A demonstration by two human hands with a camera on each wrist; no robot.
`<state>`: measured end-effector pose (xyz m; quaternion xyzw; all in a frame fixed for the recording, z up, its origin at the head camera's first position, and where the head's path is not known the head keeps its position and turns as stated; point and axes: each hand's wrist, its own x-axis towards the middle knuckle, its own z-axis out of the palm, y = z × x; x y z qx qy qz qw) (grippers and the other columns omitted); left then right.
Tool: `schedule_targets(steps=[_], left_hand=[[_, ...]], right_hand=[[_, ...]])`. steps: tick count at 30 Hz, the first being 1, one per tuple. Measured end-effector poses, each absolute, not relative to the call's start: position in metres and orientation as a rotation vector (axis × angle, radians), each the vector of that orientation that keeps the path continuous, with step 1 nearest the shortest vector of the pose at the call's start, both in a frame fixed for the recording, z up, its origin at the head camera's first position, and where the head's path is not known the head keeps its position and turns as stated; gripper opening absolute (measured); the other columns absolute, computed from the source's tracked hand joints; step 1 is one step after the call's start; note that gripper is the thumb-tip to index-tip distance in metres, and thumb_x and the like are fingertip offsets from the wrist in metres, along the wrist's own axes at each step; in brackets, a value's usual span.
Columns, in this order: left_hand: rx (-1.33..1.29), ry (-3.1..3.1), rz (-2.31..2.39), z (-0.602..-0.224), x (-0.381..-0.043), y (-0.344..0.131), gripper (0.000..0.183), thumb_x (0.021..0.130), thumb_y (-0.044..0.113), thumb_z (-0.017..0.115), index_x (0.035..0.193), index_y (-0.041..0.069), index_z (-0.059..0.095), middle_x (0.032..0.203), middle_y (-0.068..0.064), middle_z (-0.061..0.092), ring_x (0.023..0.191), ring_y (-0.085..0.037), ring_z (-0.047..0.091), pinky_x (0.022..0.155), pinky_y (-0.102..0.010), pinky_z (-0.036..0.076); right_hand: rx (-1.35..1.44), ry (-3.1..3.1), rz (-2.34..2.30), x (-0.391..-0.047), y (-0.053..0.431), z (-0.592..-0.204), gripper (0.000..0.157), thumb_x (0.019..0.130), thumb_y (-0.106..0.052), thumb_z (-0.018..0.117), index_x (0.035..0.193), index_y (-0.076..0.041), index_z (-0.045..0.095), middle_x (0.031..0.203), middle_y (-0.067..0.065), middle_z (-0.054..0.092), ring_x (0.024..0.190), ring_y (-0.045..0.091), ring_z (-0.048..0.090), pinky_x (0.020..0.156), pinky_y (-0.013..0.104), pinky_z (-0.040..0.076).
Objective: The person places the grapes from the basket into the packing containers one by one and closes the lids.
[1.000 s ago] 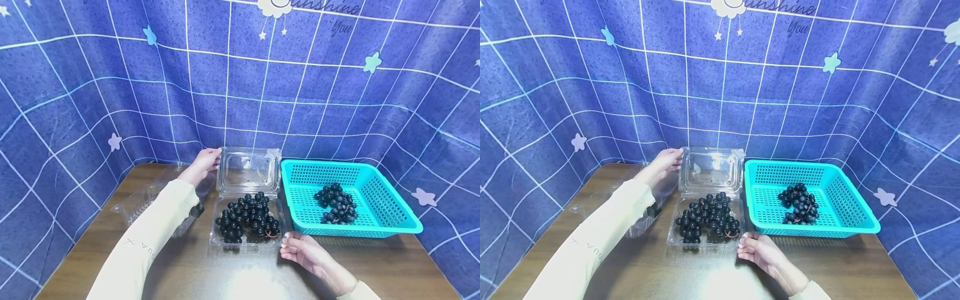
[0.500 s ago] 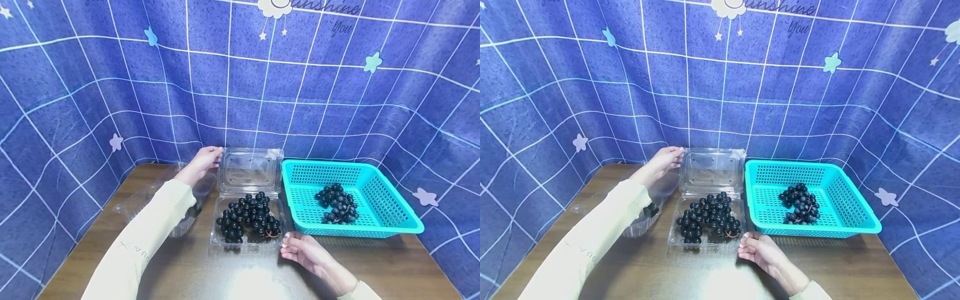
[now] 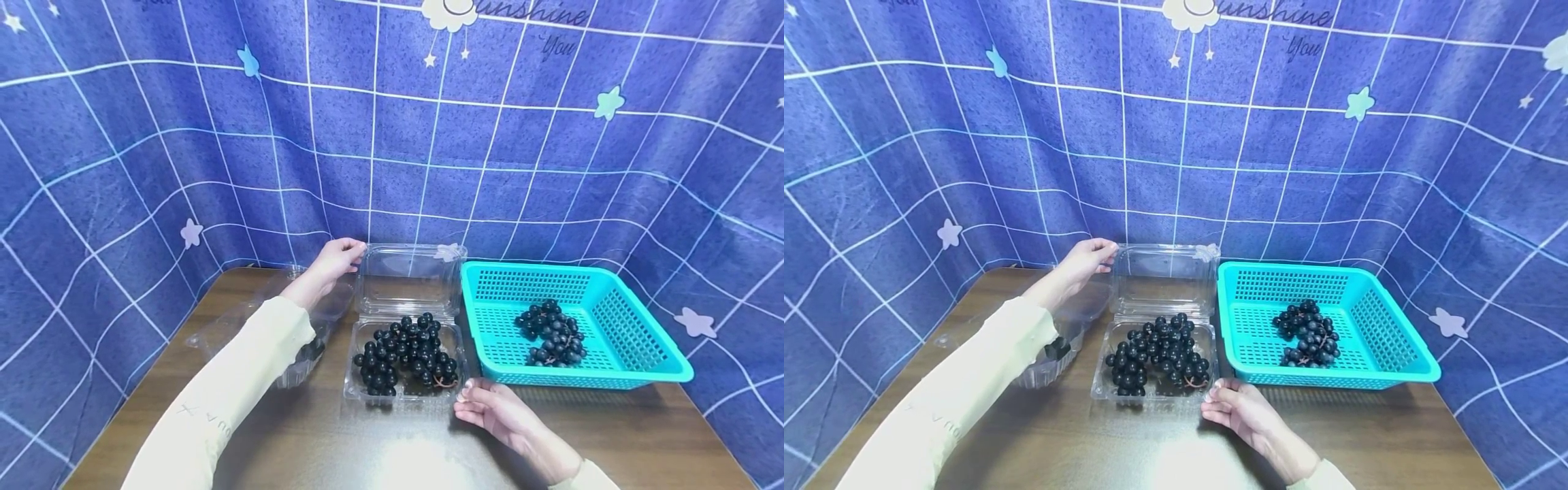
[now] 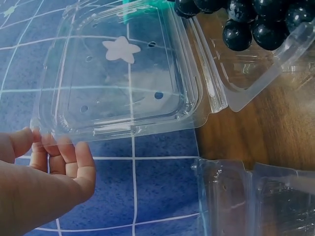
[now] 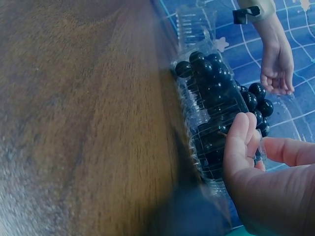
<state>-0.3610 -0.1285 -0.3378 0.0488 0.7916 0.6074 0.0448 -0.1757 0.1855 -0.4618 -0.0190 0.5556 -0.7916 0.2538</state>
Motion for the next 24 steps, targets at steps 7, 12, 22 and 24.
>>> schedule_targets(steps=[7, 12, 22, 24], left_hand=[[0.222, 2.469, 1.829, -0.338, -0.354, -0.132, 0.034, 0.099, 0.020, 0.047, 0.119, -0.007, 0.053, 0.110, -0.011, 0.055, 0.098, -0.021, 0.052, 0.093, -0.037, 0.051], [0.264, 2.501, 1.822, -0.338, -0.349, -0.132, 0.032, 0.098, 0.019, 0.048, 0.115, -0.007, 0.054, 0.101, -0.008, 0.055, 0.101, -0.028, 0.052, 0.095, -0.042, 0.050], [0.340, 2.550, 1.792, -0.335, -0.336, -0.135, 0.033, 0.098, 0.019, 0.050, 0.116, -0.009, 0.054, 0.097, -0.008, 0.058, 0.093, -0.021, 0.054, 0.089, -0.036, 0.052], [0.352, 2.554, 1.791, -0.334, -0.334, -0.136, 0.034, 0.097, 0.020, 0.051, 0.116, -0.008, 0.055, 0.103, -0.012, 0.059, 0.091, -0.018, 0.054, 0.090, -0.036, 0.052]], right_hand=[[-0.053, 1.494, -2.156, -0.176, 0.186, -0.462, 0.008, 0.091, -0.002, 0.050, 0.094, -0.009, 0.047, 0.087, 0.000, 0.059, 0.083, 0.013, 0.065, 0.089, 0.031, 0.055], [-0.053, 1.494, -2.154, -0.176, 0.186, -0.462, 0.008, 0.091, -0.002, 0.050, 0.094, -0.009, 0.047, 0.087, 0.001, 0.059, 0.084, 0.013, 0.065, 0.089, 0.031, 0.055], [-0.061, 1.491, -2.159, -0.176, 0.187, -0.462, 0.007, 0.092, -0.002, 0.050, 0.095, -0.008, 0.047, 0.087, 0.001, 0.061, 0.083, 0.012, 0.065, 0.089, 0.031, 0.055], [-0.066, 1.492, -2.161, -0.176, 0.187, -0.463, 0.007, 0.092, -0.003, 0.050, 0.096, -0.007, 0.047, 0.087, 0.001, 0.060, 0.083, 0.012, 0.065, 0.089, 0.032, 0.055]])
